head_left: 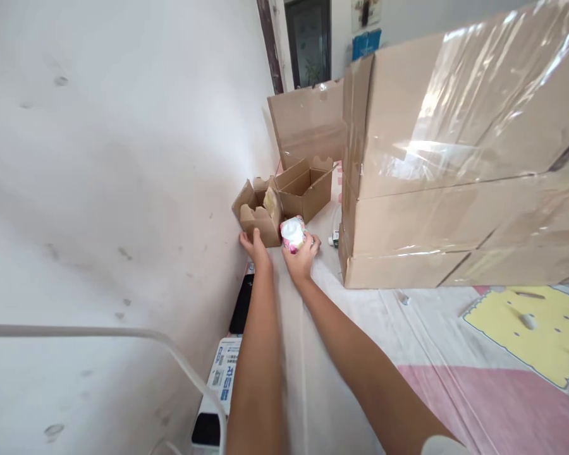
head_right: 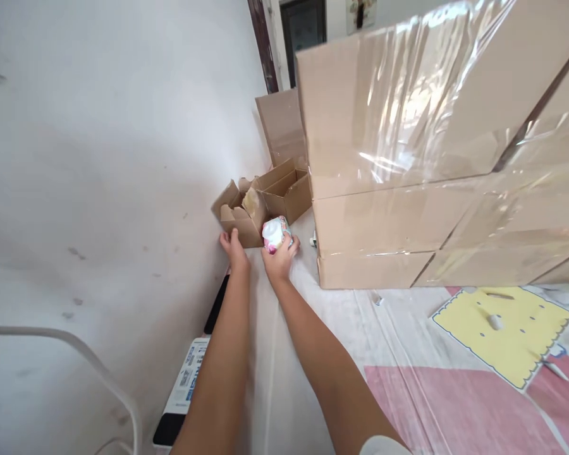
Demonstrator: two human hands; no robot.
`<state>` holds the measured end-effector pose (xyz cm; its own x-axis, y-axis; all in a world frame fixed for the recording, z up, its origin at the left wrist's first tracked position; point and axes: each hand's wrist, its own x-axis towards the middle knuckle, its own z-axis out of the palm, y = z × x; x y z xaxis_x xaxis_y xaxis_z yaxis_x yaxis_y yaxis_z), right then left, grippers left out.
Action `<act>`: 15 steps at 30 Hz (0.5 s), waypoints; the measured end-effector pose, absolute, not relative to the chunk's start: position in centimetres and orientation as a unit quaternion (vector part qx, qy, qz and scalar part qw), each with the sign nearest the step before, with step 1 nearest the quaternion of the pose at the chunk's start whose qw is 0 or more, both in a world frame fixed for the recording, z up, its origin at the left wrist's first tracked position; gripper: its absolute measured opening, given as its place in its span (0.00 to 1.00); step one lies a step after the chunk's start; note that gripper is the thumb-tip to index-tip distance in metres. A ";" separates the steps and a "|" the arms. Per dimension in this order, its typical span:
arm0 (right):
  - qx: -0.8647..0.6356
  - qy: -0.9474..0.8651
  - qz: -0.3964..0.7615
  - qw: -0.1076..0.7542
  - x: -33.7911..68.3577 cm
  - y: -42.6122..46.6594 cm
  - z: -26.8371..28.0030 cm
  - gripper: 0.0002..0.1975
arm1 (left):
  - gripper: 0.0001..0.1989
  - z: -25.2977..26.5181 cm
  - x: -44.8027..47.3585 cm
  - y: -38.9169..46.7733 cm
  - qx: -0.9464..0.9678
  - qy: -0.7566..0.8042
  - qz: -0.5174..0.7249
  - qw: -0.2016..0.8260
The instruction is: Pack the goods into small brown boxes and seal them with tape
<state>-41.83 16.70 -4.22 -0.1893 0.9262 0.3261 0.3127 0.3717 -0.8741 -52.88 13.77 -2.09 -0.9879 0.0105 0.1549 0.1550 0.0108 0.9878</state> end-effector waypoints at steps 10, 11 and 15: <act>-0.444 -0.690 0.333 0.464 -41.7 17.5 -4.5 0.34 | 0.34 1.4 -54.6 17.7 -0.003 -0.750 -0.659 0.059; -0.444 -0.680 0.335 0.478 -41.7 17.6 -4.6 0.35 | 0.32 1.6 -54.9 17.5 -0.020 -0.752 -0.657 0.053; -0.442 -0.645 0.341 0.522 -41.6 17.6 -5.0 0.35 | 0.23 2.4 -56.0 16.1 -0.088 -0.761 -0.640 0.052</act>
